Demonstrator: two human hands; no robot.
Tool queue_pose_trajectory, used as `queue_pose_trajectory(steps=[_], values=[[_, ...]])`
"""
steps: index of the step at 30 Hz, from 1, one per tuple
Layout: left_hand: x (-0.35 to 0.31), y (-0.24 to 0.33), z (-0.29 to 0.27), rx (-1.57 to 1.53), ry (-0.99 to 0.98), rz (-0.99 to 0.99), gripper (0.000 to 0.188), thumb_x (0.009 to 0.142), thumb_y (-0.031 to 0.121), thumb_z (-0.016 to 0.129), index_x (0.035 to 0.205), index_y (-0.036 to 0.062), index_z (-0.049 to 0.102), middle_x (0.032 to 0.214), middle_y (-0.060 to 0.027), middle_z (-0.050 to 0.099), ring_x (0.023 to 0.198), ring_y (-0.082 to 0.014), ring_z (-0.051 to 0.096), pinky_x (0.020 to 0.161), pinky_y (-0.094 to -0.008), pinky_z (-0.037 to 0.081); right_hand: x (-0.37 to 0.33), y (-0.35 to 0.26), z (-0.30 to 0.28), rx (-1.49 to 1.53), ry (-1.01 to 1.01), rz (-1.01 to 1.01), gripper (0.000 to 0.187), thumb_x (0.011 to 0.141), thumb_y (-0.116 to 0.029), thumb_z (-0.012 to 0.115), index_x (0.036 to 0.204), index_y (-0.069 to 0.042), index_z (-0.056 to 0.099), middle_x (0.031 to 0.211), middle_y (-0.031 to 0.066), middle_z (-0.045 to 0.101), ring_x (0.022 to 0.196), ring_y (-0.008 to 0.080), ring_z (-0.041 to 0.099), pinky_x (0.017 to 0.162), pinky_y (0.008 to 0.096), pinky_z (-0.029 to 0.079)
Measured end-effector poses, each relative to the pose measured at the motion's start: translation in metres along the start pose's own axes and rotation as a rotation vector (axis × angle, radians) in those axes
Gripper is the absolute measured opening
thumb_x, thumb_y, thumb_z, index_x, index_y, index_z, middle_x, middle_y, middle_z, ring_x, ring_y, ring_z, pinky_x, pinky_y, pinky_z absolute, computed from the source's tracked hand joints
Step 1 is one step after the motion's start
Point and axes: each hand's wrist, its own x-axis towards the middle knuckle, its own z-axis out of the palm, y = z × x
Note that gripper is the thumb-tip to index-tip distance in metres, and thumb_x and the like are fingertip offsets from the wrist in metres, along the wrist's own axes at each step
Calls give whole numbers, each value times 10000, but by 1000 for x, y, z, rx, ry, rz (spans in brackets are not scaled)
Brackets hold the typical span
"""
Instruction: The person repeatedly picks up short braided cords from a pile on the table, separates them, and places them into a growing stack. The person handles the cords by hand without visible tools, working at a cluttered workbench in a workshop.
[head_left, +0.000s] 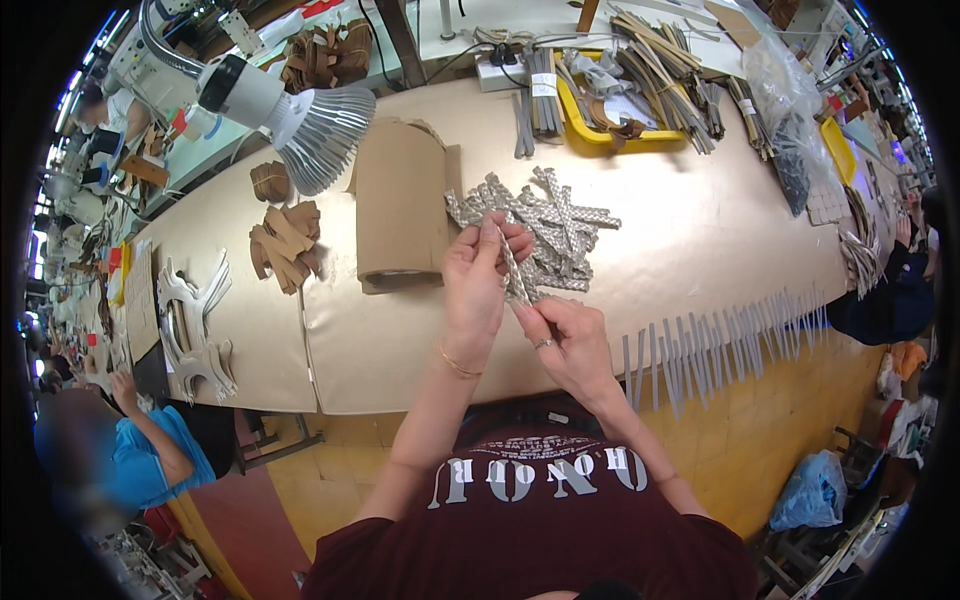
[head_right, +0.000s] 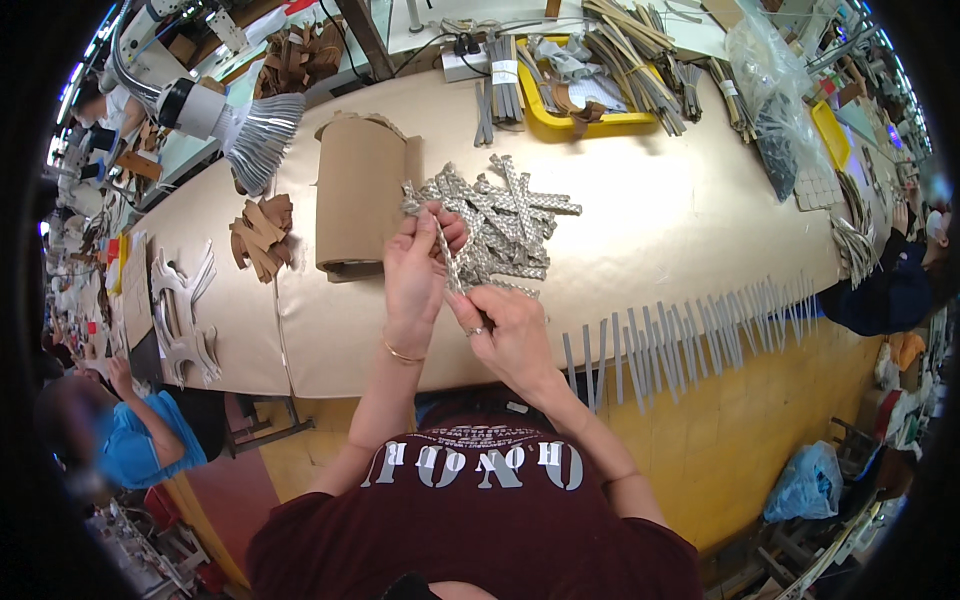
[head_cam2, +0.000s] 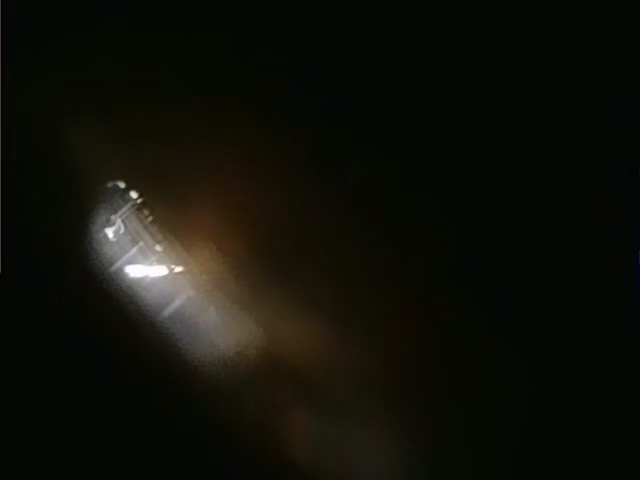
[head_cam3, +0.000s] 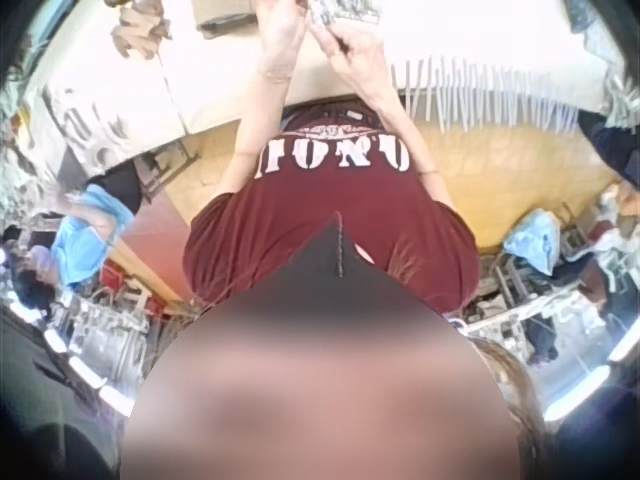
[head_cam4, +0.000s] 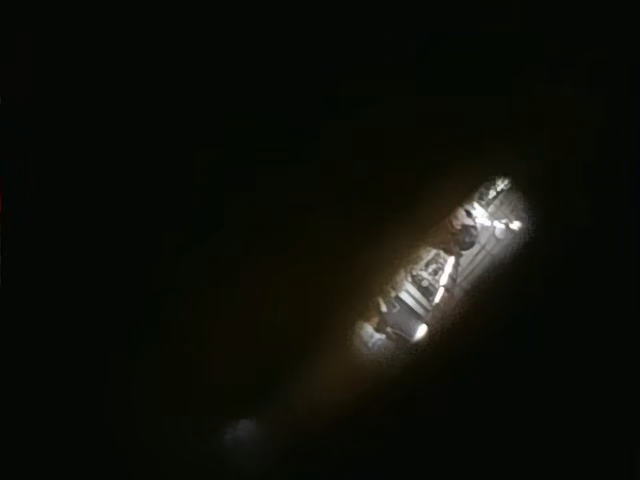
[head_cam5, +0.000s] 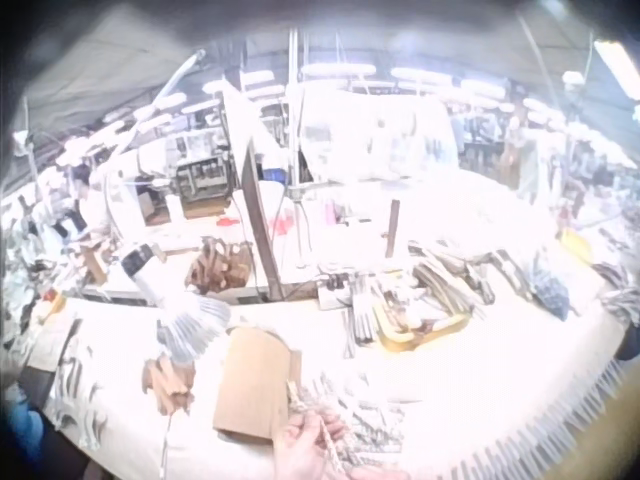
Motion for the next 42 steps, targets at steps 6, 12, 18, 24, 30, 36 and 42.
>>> queue_pose_trajectory(steps=[6, 12, 18, 24, 30, 36, 42], values=[[4, -8, 6, -227, 39, -146, 218, 998, 198, 508, 1080, 7, 575, 943, -105, 656, 864, -186, 659, 798, -289, 558, 37, 10, -26, -81, 57, 132, 286, 883, -190, 647, 657, -37, 561, 544, 112, 499, 481, 259, 500, 478, 388, 388], [27, -6, -3, -108, 71, -98, 198, 996, 192, 509, 1072, 20, 573, 953, -103, 657, 863, -175, 652, 809, -296, 558, 24, 13, 10, -98, 155, -150, 166, 847, -133, 671, 743, -9, 633, 649, 109, 602, 529, 224, 558, 520, 365, 428], [31, -4, -2, -145, 22, 31, 215, 997, 208, 509, 1076, 15, 560, 978, -98, 652, 881, -178, 652, 844, -311, 552, 61, 11, -26, -222, 84, -24, 173, 811, -183, 696, 700, -64, 636, 637, 102, 604, 560, 287, 586, 537, 386, 456], [50, 0, 0, 20, 119, -33, 268, 1001, 213, 506, 1118, -24, 549, 1012, -120, 652, 933, -189, 656, 852, -320, 548, 39, -6, 4, -108, 75, -212, 235, 857, -221, 673, 712, -37, 650, 616, 116, 598, 554, 289, 591, 538, 384, 464], [53, 8, -2, 10, 90, -9, 316, 1013, 190, 472, 1215, -48, 519, 1073, -156, 649, 971, -200, 650, 840, -311, 551, 46, 46, -6, 273, 10, 69, 291, 909, -257, 633, 789, 7, 646, 588, 143, 524, 509, 208, 460, 521, 334, 397], [43, 30, 1, 13, 27, -27, 314, 988, 204, 526, 1213, -14, 547, 1135, -153, 641, 1013, -204, 649, 869, -318, 556, 53, 42, -15, 347, -101, 237, 283, 858, -211, 724, 988, 29, 650, 655, -44, 513, 590, 28, 425, 522, 216, 364], [39, 29, 3, 26, -11, -5, 335, 998, 211, 506, 1226, -34, 526, 1106, -160, 646, 1017, -225, 650, 895, -336, 549, 56, 48, -15, 488, -125, 308, 202, 893, -181, 676, 977, 2, 666, 707, -55, 555, 630, 34, 465, 567, 214, 399]])
